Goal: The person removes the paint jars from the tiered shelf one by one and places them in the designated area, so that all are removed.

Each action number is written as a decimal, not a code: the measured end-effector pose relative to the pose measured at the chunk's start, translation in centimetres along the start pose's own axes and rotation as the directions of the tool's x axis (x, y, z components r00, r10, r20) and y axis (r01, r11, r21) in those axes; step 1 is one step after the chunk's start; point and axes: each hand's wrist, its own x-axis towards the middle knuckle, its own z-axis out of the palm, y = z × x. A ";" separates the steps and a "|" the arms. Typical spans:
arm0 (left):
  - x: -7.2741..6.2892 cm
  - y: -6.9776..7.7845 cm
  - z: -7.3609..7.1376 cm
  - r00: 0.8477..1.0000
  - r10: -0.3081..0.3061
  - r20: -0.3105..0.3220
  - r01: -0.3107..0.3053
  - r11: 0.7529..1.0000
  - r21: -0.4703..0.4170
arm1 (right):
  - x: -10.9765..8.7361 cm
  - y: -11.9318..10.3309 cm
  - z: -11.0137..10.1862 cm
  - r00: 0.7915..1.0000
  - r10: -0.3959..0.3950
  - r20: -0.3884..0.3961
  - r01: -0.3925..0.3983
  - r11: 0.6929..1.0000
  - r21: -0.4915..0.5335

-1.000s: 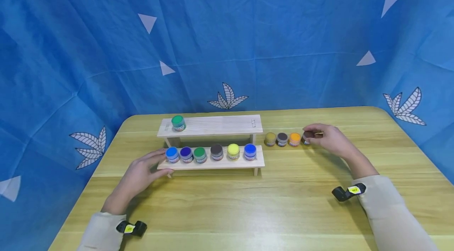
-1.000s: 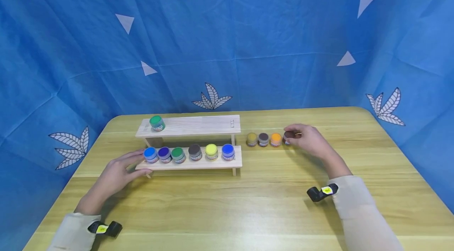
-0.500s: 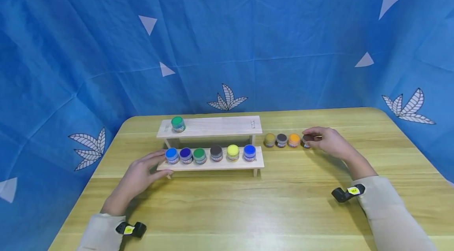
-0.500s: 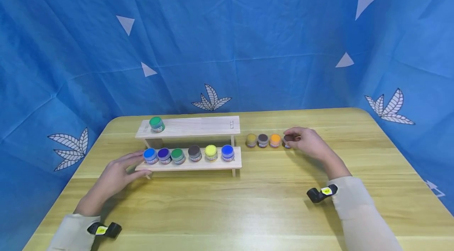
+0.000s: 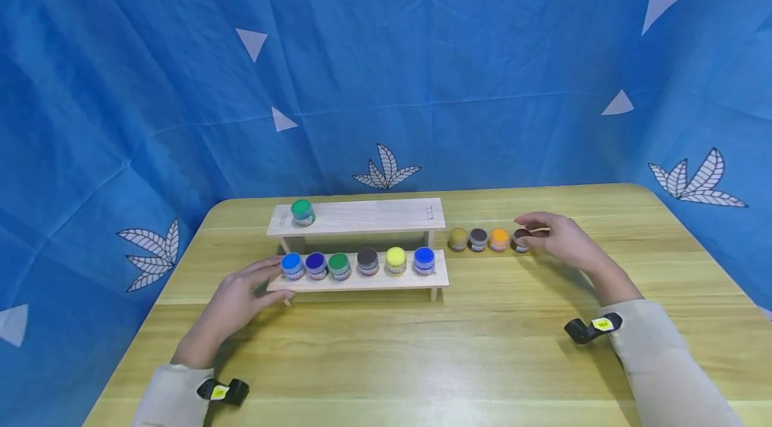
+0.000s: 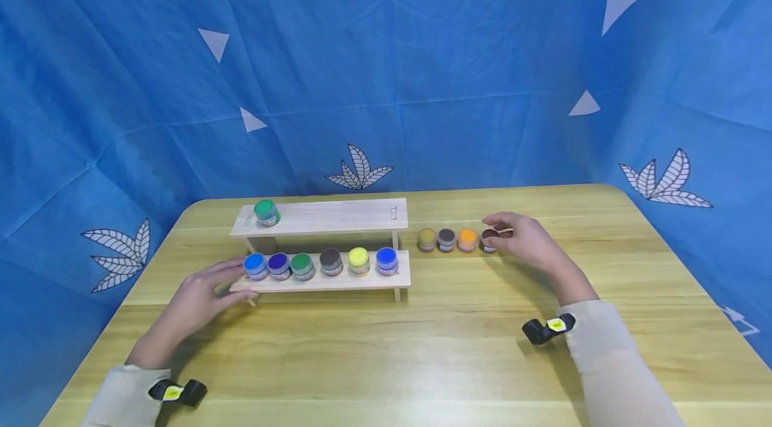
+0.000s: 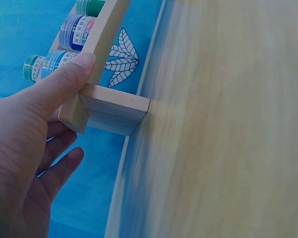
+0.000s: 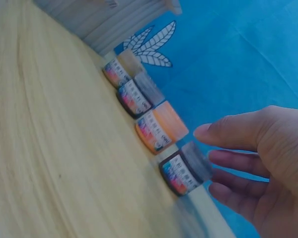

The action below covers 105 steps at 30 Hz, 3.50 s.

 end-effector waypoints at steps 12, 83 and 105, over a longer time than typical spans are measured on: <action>0.1 0.0 0.1 1.000 0.018 -0.008 -0.018 1.000 -0.004 | 0.1 -2.6 -0.8 0.998 -0.052 -0.048 0.051 0.999 -0.013; 0.0 0.1 -0.2 0.999 -0.028 0.036 0.028 0.999 -0.018 | 9.9 -25.7 10.3 0.862 -0.414 0.293 0.493 0.818 -0.295; -0.1 0.1 -0.3 0.998 -0.046 0.053 0.047 0.998 -0.029 | 12.5 -28.9 13.8 0.856 -0.411 0.313 0.494 0.828 -0.264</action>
